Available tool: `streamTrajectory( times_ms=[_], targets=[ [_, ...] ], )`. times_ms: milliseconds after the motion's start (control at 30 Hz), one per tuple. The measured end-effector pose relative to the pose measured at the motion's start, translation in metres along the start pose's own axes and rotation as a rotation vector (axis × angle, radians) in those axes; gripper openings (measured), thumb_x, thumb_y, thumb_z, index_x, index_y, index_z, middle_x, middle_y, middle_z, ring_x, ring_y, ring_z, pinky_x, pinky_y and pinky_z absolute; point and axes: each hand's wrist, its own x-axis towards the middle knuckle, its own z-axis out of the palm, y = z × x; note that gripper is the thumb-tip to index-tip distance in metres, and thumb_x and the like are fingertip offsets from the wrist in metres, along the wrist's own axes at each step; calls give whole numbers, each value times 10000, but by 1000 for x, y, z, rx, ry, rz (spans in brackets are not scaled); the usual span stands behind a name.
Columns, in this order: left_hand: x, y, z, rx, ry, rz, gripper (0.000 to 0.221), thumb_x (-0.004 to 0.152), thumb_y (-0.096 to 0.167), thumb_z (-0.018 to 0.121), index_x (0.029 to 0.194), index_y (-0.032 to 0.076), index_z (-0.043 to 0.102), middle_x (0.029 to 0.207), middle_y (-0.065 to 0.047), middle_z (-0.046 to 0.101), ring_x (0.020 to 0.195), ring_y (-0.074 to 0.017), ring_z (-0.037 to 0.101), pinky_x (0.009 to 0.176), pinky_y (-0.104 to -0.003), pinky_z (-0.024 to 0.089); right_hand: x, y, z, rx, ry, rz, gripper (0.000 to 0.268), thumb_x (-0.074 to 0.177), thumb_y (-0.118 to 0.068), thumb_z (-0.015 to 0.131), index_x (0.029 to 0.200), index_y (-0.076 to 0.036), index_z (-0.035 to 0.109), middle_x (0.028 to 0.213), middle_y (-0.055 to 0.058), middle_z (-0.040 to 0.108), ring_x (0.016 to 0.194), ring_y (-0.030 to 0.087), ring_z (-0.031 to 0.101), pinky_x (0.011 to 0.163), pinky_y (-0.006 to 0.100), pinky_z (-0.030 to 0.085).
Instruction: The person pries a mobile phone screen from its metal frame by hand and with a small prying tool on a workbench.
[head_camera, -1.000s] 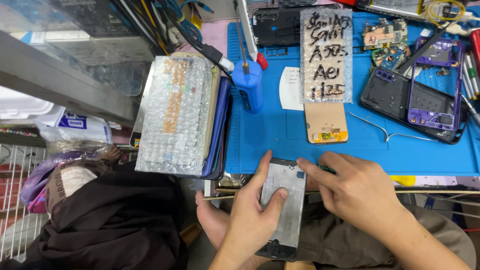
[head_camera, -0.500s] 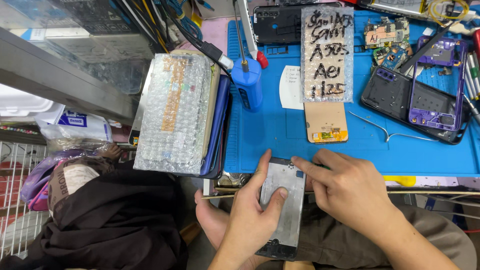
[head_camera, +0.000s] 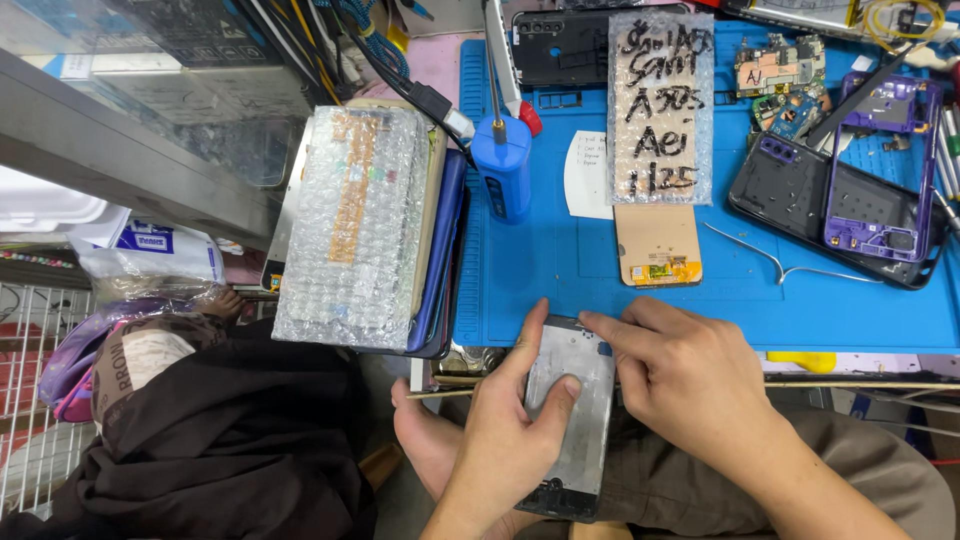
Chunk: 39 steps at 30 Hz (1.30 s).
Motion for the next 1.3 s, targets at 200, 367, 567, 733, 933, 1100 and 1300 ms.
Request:
streamTrajectory(
  times_ms=[200,367,567,733,933,1100,1300],
  targets=[
    [-1,-2,0,39,21,54,740,862,75,696,1545,12,417,1325,-154,708,1224,-173,647,1087,-264,415,5,-7,2,-48,14,-47,311,748,-88,697,1017,-191,813,730,52,617,571,297,643,485,441,507],
    [0,-3,-2,47,24,7,746,853,110,704,1546,41,435,1264,-154,743,1168,-166,677,1046,-255,453,14,-17,-2,-89,24,-59,319,738,-82,692,1007,-202,815,736,46,622,557,297,639,484,441,513],
    [1,-4,-5,83,11,83,742,868,94,710,1550,22,427,1333,-184,707,1235,-193,650,1102,-274,396,16,-19,-3,-90,21,-60,321,750,-102,685,1025,-211,811,745,33,624,548,291,634,472,442,508],
    [1,-4,-1,-28,19,73,723,882,105,686,1551,27,422,1356,-193,686,1277,-212,643,1091,-298,451,14,-16,0,-102,-22,-82,320,748,-115,692,1031,-205,812,720,59,591,539,300,626,471,454,503],
    [-3,-4,-4,133,32,153,750,879,88,714,1559,16,407,1436,-245,623,1382,-278,565,1166,-356,329,21,-19,-1,-128,-54,-115,334,720,-129,708,1028,-200,815,715,61,601,542,311,630,472,460,506],
    [-1,-7,-11,15,0,136,841,884,81,690,1613,25,275,1526,-250,532,1445,-304,501,1182,-358,336,29,-22,-7,-99,-64,-104,336,747,-132,695,1041,-243,815,722,47,616,563,308,640,490,459,508],
    [6,-7,-15,18,-54,201,942,910,46,705,1660,17,137,1590,-282,435,1482,-329,419,1173,-354,332,37,-11,-6,-115,-130,-191,411,722,-133,684,1098,-253,798,736,25,632,611,278,662,517,442,518]
  ],
)
